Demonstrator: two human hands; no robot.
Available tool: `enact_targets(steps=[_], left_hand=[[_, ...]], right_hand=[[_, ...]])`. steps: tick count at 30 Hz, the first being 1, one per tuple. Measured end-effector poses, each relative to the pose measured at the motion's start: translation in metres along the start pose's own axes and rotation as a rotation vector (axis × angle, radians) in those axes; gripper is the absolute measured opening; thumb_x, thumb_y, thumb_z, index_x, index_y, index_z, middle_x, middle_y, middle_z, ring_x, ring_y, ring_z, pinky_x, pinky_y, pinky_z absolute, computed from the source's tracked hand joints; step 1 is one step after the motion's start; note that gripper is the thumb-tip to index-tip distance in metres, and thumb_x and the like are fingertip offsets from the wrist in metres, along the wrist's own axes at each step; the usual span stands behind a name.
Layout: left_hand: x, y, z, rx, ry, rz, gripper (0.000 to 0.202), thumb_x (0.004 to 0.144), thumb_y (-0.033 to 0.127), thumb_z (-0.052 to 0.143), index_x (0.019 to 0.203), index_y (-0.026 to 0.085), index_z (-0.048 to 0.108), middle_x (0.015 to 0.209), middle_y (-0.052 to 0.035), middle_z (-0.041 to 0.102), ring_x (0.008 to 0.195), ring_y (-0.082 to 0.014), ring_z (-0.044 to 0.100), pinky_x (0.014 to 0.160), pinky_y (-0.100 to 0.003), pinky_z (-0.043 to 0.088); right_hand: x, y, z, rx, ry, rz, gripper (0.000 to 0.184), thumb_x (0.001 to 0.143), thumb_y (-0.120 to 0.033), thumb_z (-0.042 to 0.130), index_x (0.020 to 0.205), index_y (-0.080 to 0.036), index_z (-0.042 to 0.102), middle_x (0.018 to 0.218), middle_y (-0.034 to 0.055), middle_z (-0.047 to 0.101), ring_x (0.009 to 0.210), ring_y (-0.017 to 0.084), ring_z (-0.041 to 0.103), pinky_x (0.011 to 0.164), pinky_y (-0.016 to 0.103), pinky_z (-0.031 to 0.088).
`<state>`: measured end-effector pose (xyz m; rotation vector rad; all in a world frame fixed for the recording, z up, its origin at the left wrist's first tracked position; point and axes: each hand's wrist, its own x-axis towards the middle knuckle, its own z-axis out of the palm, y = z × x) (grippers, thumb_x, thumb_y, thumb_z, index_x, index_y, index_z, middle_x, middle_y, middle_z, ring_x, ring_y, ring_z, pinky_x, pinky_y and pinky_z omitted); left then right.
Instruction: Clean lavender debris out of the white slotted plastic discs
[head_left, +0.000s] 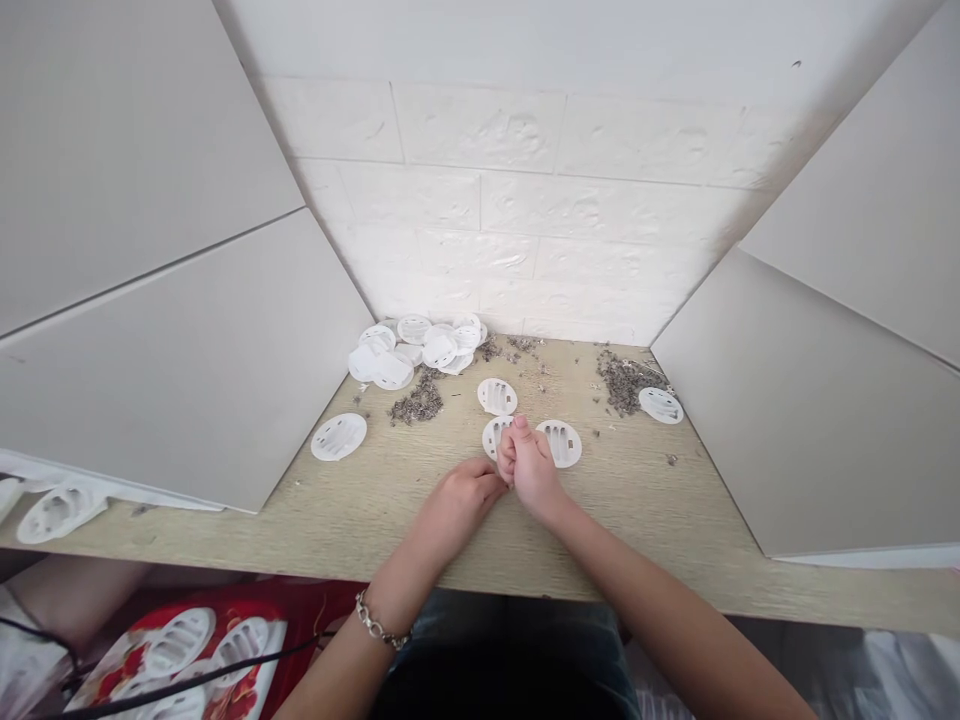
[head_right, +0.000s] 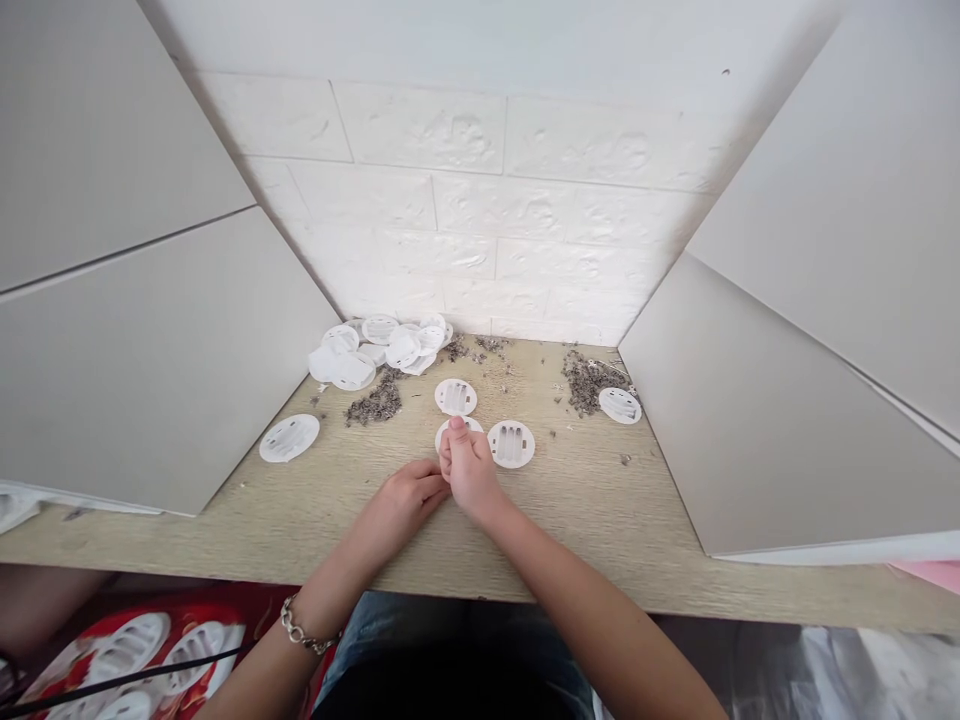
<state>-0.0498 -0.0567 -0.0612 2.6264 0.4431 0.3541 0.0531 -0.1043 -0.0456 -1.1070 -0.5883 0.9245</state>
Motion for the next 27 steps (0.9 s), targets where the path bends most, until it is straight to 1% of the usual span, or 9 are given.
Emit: enact_targets(steps=[16, 21, 27], left_hand=[[-0.001, 0.0009, 0.0007, -0.006, -0.001, -0.001, 0.031, 0.085, 0.029, 0.037, 0.079, 0.017, 0.065, 0.08, -0.0034, 0.056, 0.075, -0.0112, 0.053, 0.071, -0.024, 0.045], [-0.0003, 0.0006, 0.0004, -0.004, -0.009, -0.013, 0.03, 0.084, 0.028, 0.037, 0.078, 0.017, 0.064, 0.079, -0.003, 0.056, 0.074, -0.0106, 0.053, 0.071, -0.023, 0.044], [-0.0007, 0.0007, 0.0, -0.006, -0.002, -0.001, 0.03, 0.084, 0.028, 0.038, 0.076, 0.016, 0.064, 0.079, -0.003, 0.056, 0.073, -0.0105, 0.053, 0.07, -0.023, 0.044]], right_hand=[[0.0002, -0.0044, -0.002, 0.042, 0.004, 0.028, 0.066, 0.055, -0.077, 0.044, 0.043, -0.017, 0.02, 0.038, -0.0072, 0.017, 0.033, 0.001, 0.013, 0.033, 0.016, 0.008], [-0.0001, -0.0028, -0.0014, 0.029, -0.015, 0.016, 0.064, 0.059, -0.075, 0.043, 0.044, -0.017, 0.021, 0.038, -0.0069, 0.018, 0.033, 0.001, 0.015, 0.032, 0.016, 0.01], [0.0001, -0.0022, -0.0009, 0.034, 0.005, 0.021, 0.063, 0.058, -0.075, 0.044, 0.044, -0.017, 0.023, 0.039, -0.0067, 0.019, 0.033, 0.002, 0.017, 0.033, 0.016, 0.012]])
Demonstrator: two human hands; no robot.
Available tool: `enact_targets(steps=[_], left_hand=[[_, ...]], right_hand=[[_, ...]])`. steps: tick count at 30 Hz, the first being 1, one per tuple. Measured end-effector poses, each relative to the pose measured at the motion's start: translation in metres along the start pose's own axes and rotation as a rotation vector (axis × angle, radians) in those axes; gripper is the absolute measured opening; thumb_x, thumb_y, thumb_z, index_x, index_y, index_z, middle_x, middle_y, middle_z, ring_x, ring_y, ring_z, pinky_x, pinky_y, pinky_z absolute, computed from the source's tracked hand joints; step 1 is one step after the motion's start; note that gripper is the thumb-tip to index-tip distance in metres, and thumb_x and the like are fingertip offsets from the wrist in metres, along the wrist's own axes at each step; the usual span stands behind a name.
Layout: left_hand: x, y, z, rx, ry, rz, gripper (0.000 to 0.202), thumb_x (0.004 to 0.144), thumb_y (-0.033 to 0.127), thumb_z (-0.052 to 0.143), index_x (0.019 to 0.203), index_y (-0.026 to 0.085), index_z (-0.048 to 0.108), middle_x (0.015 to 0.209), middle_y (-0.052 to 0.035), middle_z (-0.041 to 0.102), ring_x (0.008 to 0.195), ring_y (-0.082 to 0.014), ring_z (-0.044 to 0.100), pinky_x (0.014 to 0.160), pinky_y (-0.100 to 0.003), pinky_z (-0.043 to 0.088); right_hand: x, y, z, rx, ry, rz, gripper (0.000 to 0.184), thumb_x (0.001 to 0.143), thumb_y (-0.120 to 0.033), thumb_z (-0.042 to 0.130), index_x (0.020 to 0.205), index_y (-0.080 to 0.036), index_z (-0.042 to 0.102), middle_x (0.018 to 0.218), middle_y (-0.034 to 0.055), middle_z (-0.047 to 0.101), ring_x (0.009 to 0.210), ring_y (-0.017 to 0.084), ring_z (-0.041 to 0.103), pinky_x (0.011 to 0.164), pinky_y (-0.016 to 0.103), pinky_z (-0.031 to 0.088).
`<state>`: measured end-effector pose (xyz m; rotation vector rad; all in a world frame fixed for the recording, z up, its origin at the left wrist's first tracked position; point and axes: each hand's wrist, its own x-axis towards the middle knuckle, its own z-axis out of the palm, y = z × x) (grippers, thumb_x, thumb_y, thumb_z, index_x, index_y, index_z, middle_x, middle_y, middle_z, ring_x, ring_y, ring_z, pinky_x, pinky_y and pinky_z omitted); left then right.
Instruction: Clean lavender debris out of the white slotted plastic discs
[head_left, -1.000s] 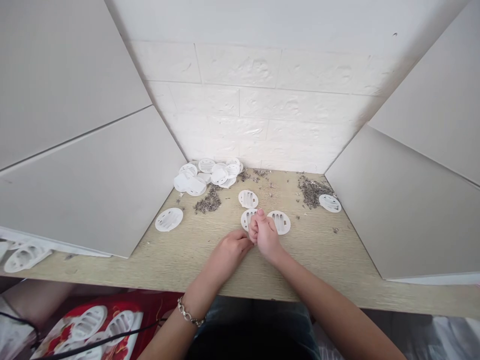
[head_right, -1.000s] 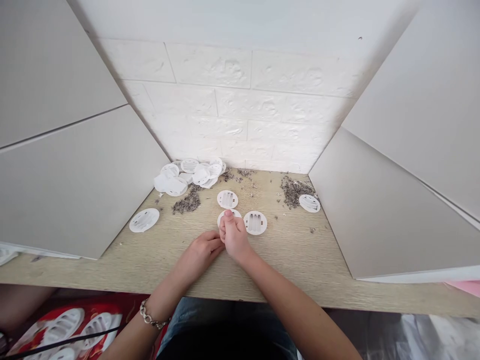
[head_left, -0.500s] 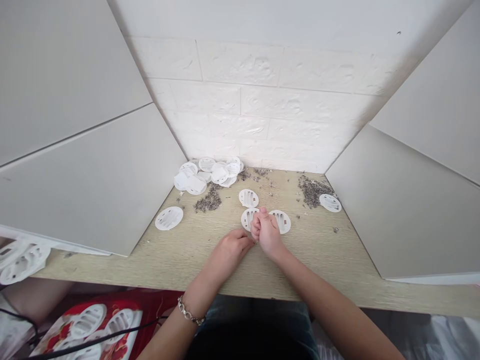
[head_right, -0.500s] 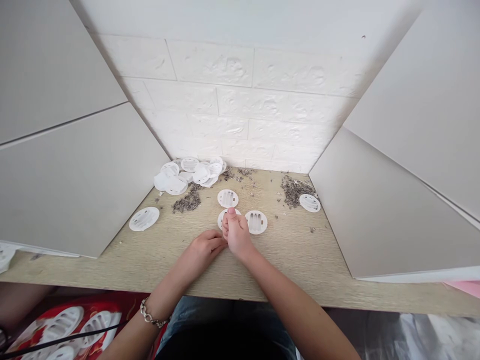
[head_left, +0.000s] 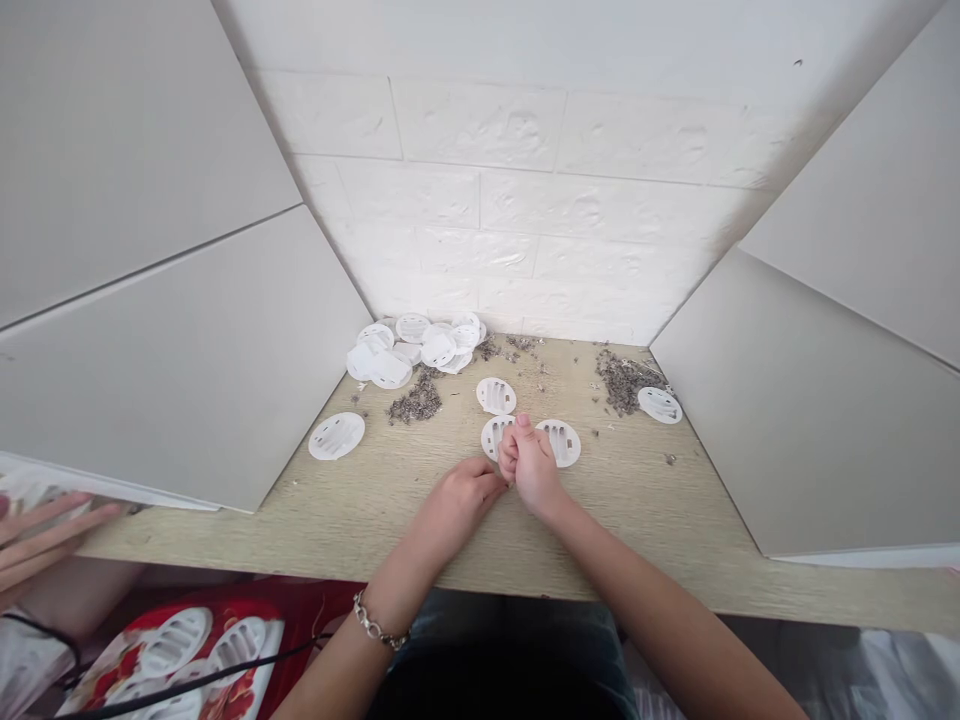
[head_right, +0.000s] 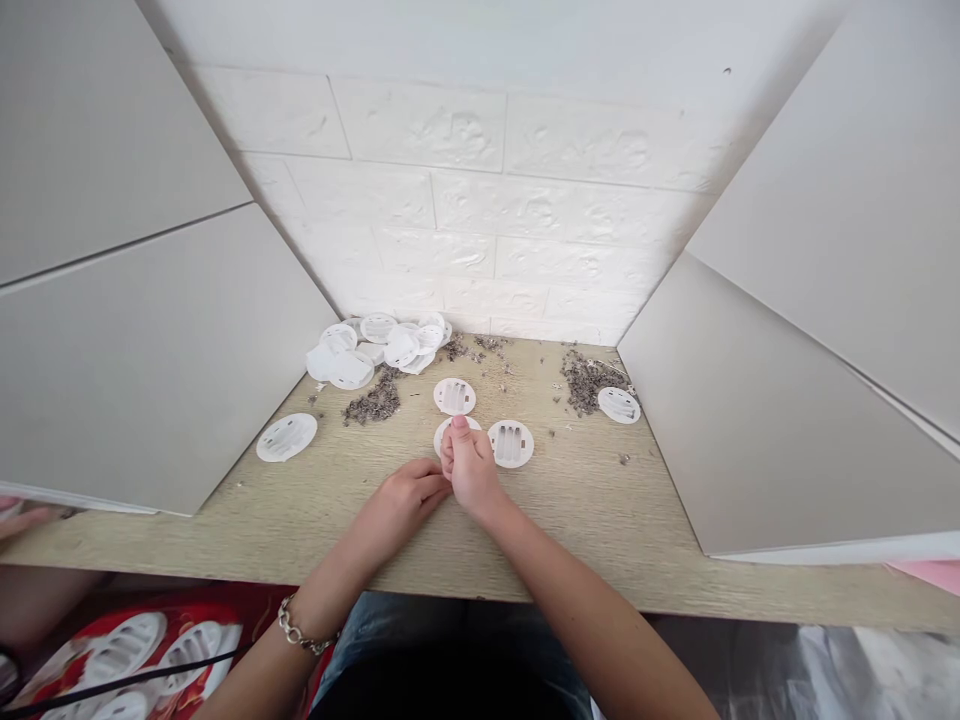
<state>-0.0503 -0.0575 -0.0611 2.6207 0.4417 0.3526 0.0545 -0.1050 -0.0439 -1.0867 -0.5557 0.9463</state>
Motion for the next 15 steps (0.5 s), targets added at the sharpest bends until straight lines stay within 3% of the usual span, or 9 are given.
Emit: enact_targets(steps=[8, 15], left_hand=[[0.001, 0.0, 0.0, 0.012, 0.012, 0.015, 0.027, 0.084, 0.026, 0.039, 0.08, 0.017, 0.064, 0.08, -0.0035, 0.058, 0.075, -0.0113, 0.054, 0.072, -0.023, 0.045], [0.003, 0.0, 0.0, 0.024, 0.026, 0.043, 0.029, 0.084, 0.025, 0.04, 0.071, 0.014, 0.063, 0.077, -0.003, 0.058, 0.072, -0.0105, 0.054, 0.069, -0.022, 0.045]], right_hand=[[0.003, 0.001, -0.002, -0.006, 0.057, 0.014, 0.063, 0.057, -0.076, 0.042, 0.044, -0.018, 0.021, 0.038, -0.0072, 0.017, 0.033, 0.002, 0.014, 0.032, 0.017, 0.01], [-0.005, 0.013, -0.004, -0.154, 0.017, -0.143, 0.059, 0.07, -0.069, 0.034, 0.044, -0.017, 0.026, 0.04, -0.0046, 0.022, 0.037, 0.004, 0.019, 0.037, 0.019, 0.014]])
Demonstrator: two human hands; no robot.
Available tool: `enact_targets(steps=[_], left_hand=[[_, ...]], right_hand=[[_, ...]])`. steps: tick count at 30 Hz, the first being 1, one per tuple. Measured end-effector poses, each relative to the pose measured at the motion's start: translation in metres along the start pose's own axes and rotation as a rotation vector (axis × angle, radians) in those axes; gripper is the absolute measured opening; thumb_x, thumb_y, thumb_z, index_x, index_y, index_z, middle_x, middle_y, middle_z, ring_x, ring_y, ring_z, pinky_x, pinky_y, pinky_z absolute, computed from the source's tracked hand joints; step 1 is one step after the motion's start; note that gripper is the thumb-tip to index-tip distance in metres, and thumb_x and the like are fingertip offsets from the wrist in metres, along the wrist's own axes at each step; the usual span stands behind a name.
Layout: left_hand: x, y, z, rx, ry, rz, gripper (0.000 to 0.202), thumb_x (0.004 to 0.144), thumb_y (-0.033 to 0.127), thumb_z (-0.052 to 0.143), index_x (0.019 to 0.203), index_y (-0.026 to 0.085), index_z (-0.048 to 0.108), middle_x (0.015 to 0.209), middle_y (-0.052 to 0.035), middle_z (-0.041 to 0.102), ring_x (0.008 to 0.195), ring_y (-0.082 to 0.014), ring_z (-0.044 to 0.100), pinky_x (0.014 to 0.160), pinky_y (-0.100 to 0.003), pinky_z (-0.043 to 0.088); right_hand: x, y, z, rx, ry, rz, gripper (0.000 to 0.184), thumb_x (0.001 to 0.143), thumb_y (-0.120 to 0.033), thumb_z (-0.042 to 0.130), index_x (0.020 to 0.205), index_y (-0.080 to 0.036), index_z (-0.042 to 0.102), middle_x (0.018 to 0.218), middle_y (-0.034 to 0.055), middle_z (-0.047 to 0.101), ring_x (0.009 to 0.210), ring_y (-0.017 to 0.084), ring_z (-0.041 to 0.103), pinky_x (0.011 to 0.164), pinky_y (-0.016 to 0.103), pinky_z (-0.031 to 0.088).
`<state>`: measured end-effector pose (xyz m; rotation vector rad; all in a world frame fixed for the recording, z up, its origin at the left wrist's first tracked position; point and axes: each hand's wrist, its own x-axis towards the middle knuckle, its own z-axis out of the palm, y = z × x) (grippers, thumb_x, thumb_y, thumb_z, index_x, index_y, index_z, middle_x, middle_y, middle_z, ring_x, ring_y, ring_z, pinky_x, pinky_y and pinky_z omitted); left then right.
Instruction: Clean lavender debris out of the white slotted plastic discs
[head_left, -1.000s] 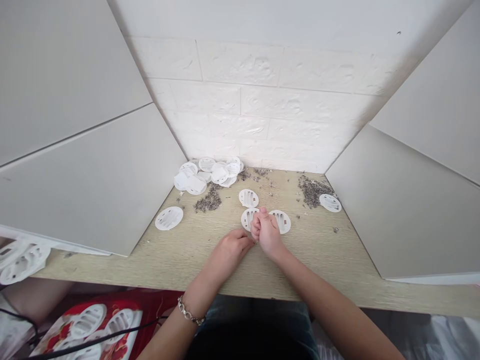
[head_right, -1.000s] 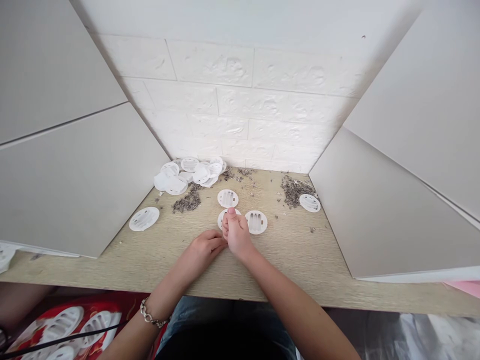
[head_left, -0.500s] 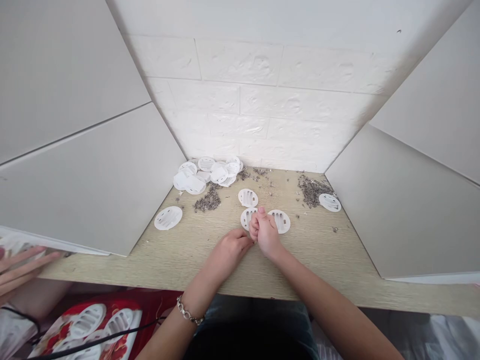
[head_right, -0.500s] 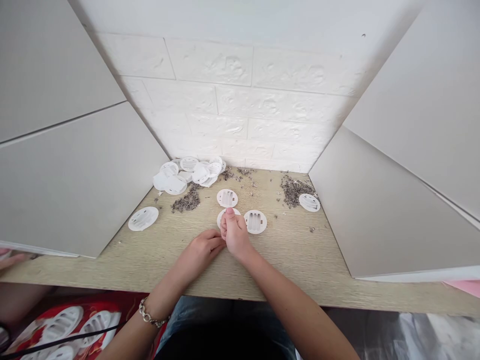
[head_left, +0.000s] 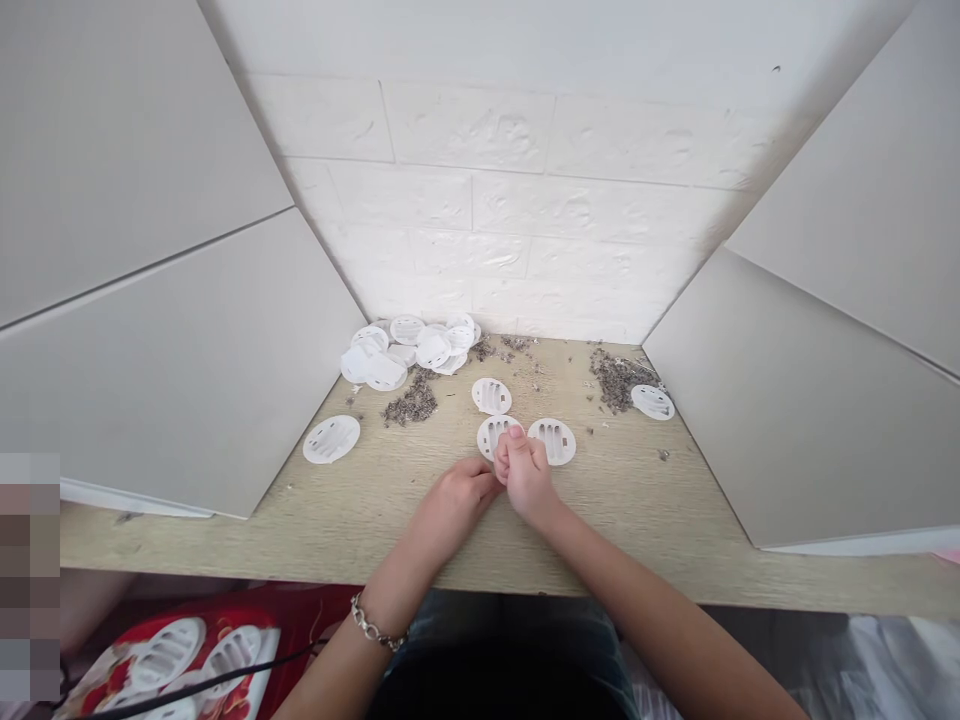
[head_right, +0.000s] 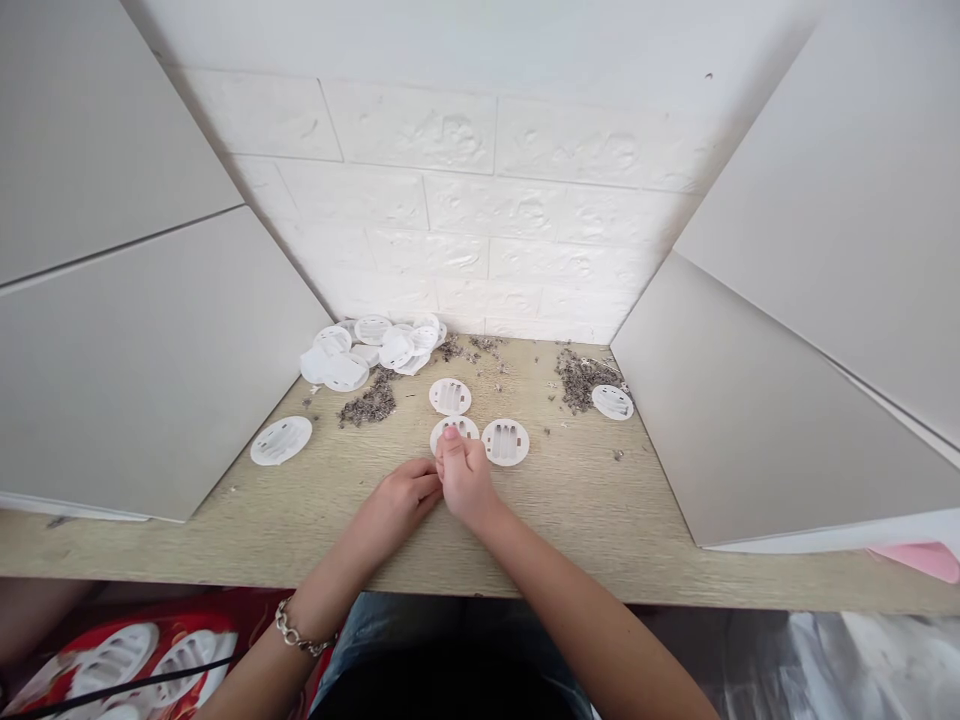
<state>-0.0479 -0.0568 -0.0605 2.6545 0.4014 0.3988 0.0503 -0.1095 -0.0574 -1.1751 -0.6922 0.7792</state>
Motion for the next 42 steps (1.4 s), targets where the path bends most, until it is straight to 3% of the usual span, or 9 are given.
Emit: enact_targets(steps=[5, 13, 19, 32, 42], left_hand=[[0.0, -0.002, 0.001, -0.024, 0.034, 0.053, 0.027, 0.083, 0.024, 0.042, 0.069, 0.014, 0.063, 0.077, -0.0036, 0.058, 0.073, -0.0105, 0.054, 0.068, -0.021, 0.045], [-0.002, -0.002, 0.003, 0.033, 0.02, 0.04, 0.031, 0.085, 0.027, 0.037, 0.078, 0.017, 0.065, 0.076, -0.0032, 0.056, 0.071, -0.0098, 0.052, 0.068, -0.022, 0.044], [-0.002, -0.002, 0.004, 0.024, 0.032, 0.027, 0.028, 0.084, 0.027, 0.038, 0.08, 0.017, 0.065, 0.076, -0.0036, 0.056, 0.072, -0.0103, 0.053, 0.07, -0.023, 0.045], [-0.002, 0.0, 0.003, 0.027, 0.003, -0.004, 0.028, 0.084, 0.028, 0.038, 0.083, 0.018, 0.065, 0.078, -0.0046, 0.057, 0.074, -0.0119, 0.054, 0.071, -0.026, 0.047], [-0.001, 0.0, 0.003, 0.028, 0.014, 0.001, 0.027, 0.083, 0.026, 0.04, 0.08, 0.018, 0.065, 0.076, -0.0036, 0.056, 0.072, -0.0111, 0.054, 0.069, -0.024, 0.046]], right_hand=[[-0.004, 0.003, 0.002, -0.1, -0.058, -0.078, 0.058, 0.075, -0.064, 0.034, 0.044, -0.016, 0.029, 0.042, -0.0034, 0.026, 0.041, 0.004, 0.024, 0.04, 0.02, 0.019], [0.014, -0.008, -0.009, 0.278, 0.155, 0.21, 0.061, 0.061, -0.073, 0.041, 0.046, -0.019, 0.018, 0.036, -0.0082, 0.015, 0.03, 0.002, 0.011, 0.028, 0.016, 0.008], [0.013, -0.008, -0.009, 0.3, 0.135, 0.2, 0.059, 0.065, -0.07, 0.041, 0.045, -0.018, 0.018, 0.036, -0.0083, 0.015, 0.03, 0.001, 0.012, 0.028, 0.015, 0.009], [0.009, -0.01, -0.011, 0.315, 0.152, 0.123, 0.062, 0.057, -0.073, 0.047, 0.044, -0.018, 0.02, 0.037, -0.0084, 0.014, 0.031, 0.001, 0.012, 0.028, 0.016, 0.012], [0.005, -0.007, -0.008, 0.259, 0.064, 0.081, 0.063, 0.059, -0.073, 0.046, 0.043, -0.018, 0.02, 0.037, -0.0074, 0.016, 0.032, 0.001, 0.013, 0.029, 0.015, 0.011]])
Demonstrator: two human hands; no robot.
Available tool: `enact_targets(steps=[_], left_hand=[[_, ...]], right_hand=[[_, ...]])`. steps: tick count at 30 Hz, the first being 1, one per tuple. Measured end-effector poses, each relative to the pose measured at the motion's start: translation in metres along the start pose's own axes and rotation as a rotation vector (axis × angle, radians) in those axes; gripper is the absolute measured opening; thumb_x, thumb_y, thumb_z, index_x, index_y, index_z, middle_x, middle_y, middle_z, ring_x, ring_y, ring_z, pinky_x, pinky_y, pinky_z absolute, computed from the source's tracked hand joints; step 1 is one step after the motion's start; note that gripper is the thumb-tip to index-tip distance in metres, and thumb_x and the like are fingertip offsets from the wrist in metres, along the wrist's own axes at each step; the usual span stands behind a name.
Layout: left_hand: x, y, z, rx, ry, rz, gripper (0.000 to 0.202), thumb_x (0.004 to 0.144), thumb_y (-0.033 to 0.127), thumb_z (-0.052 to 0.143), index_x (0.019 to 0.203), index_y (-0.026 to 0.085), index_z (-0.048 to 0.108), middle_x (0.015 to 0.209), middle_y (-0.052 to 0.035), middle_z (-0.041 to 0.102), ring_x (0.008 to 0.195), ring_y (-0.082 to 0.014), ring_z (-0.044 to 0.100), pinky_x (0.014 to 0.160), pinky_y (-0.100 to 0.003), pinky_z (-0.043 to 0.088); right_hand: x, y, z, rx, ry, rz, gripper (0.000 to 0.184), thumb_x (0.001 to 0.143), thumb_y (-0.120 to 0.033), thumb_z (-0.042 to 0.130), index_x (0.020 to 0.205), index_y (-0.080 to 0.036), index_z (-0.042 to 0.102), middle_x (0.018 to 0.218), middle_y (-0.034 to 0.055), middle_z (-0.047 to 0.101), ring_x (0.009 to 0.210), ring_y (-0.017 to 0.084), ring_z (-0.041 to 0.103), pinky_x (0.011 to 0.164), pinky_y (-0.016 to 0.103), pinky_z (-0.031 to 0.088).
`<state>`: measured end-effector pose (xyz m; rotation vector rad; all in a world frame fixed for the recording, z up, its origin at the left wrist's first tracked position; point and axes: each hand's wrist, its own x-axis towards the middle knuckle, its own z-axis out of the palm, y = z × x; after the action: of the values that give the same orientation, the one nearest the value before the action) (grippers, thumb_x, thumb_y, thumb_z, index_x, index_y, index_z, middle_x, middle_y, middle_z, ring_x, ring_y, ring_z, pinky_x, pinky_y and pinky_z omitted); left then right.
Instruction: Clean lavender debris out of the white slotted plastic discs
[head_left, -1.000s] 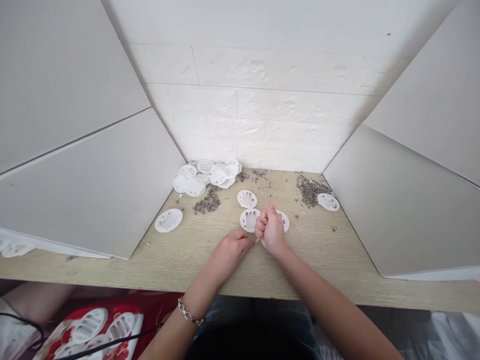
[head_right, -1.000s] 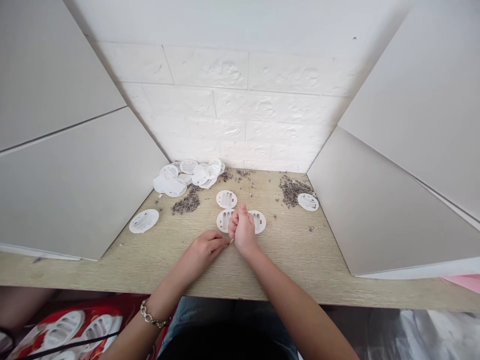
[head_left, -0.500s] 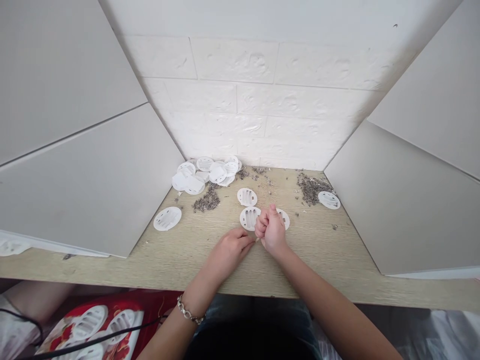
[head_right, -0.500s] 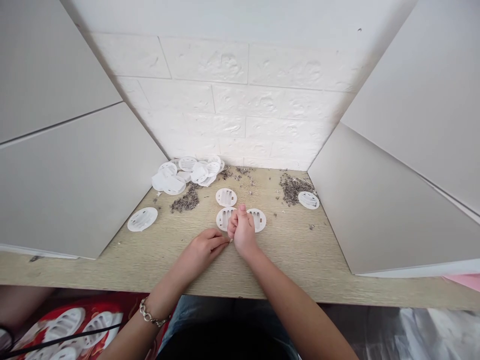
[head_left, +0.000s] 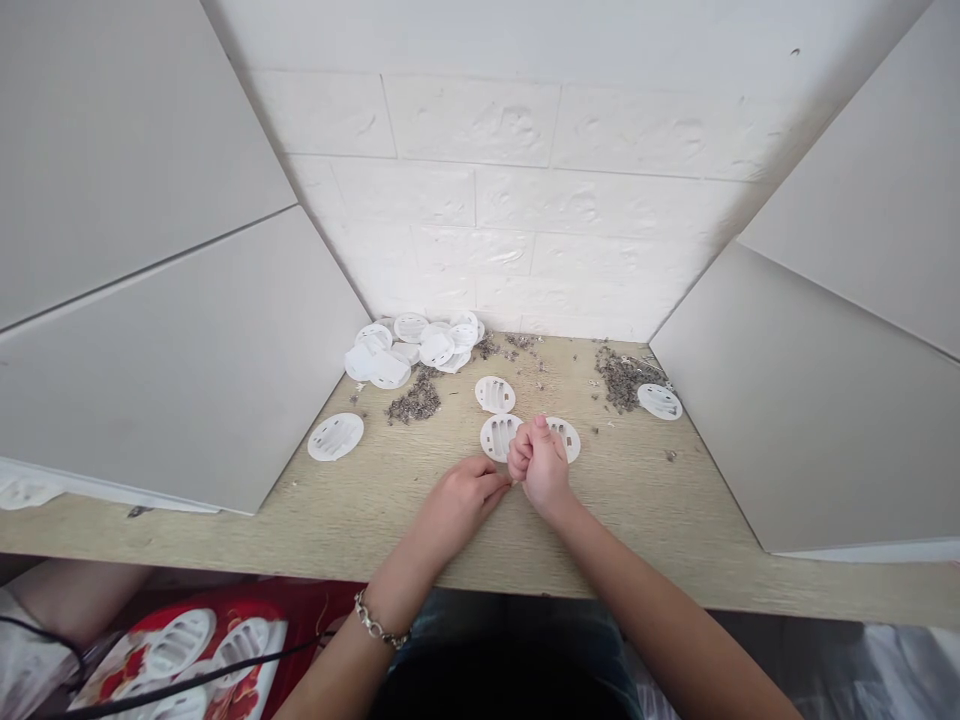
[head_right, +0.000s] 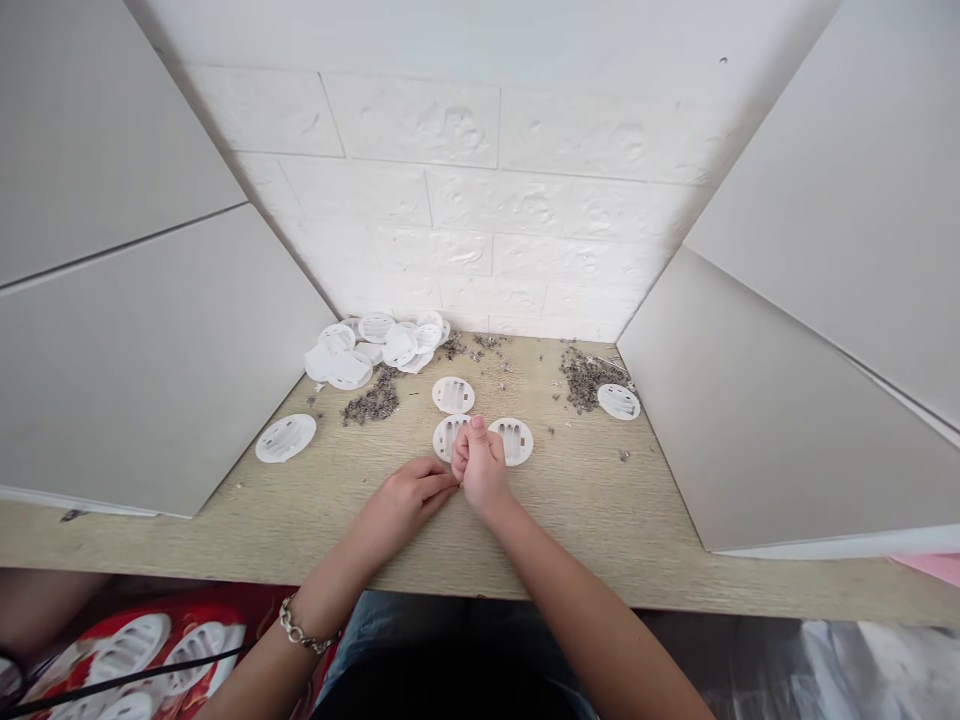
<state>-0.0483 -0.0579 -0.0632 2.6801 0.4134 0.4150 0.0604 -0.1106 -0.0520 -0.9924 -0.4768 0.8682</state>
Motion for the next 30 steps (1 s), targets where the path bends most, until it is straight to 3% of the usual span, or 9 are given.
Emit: enact_targets(steps=[30], left_hand=[[0.0001, 0.0024, 0.0012, 0.002, 0.011, 0.002, 0.022, 0.082, 0.025, 0.043, 0.081, 0.017, 0.064, 0.077, -0.0032, 0.057, 0.073, -0.0118, 0.054, 0.07, -0.026, 0.047]], right_hand=[[-0.0018, 0.0002, 0.0029, -0.019, 0.03, -0.01, 0.064, 0.058, -0.073, 0.047, 0.043, -0.017, 0.021, 0.039, -0.0067, 0.017, 0.034, 0.001, 0.015, 0.031, 0.015, 0.011]])
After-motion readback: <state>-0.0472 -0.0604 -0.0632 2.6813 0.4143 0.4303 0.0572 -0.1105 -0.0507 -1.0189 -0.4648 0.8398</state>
